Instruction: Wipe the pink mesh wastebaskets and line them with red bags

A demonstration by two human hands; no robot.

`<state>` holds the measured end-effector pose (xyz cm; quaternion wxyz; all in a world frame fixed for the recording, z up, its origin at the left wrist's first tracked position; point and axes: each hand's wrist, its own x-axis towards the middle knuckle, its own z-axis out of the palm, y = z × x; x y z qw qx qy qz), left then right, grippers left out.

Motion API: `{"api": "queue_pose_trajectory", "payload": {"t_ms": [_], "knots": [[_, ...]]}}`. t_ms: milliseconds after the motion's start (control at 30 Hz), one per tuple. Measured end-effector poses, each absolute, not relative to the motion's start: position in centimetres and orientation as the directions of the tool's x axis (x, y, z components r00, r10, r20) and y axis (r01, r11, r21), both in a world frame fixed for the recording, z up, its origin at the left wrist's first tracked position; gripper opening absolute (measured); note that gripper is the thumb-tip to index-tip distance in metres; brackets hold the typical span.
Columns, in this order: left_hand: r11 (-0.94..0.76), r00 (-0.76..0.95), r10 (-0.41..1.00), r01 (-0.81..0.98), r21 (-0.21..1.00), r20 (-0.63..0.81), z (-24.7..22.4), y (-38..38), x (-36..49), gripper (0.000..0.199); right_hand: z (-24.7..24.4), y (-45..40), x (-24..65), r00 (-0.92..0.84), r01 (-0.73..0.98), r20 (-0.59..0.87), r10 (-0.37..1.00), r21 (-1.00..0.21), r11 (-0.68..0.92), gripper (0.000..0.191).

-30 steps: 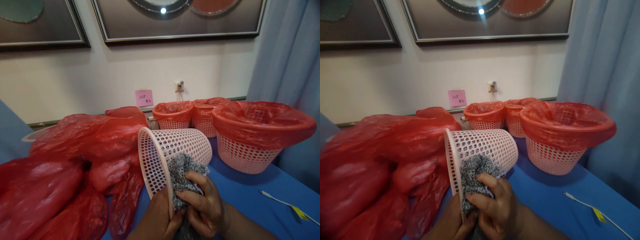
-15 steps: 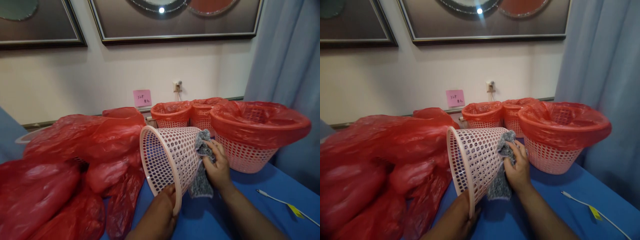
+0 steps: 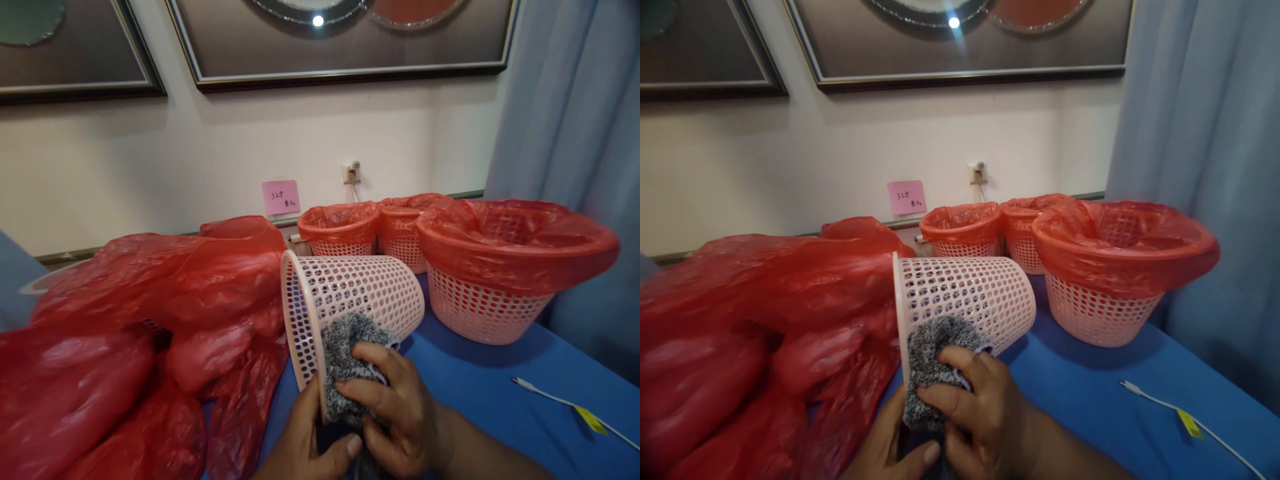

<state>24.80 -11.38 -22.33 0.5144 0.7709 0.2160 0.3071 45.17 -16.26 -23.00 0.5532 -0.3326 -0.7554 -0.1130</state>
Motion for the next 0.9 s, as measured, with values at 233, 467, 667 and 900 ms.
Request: {"api": "queue_pose_trajectory", "payload": {"t_ms": [233, 467, 667, 900], "knots": [[-0.246, 0.622, 0.769, 0.073, 0.967, 0.148, -23.1, -10.9, 24.6, 0.072, -23.4, -14.5, 47.1, 0.104, 0.803, 0.928, 0.357, -0.29, 0.521, 0.053], [-0.551, 0.689, 0.669, 0.208, 0.808, 0.279, -22.9, -11.1, 25.2, 0.056, -24.6, -9.8, 53.4, 0.657, 0.639, 0.674, 0.339, -0.736, 0.224, 0.043], [-0.715, 0.74, 0.567, 0.223, 0.662, 0.362, -22.8, -10.8, 26.0, 0.054, -24.4, -14.0, 46.8, 0.159, 0.786, 0.913, 0.375, -0.347, 0.512, 0.058], [-0.638, 0.809, 0.535, 0.197, 0.744, 0.244, -20.8, -10.9, 27.0, 0.049, -23.6, -15.2, 46.3, 0.037, 0.783, 0.957, 0.288, -0.207, 0.586, 0.067]]}}
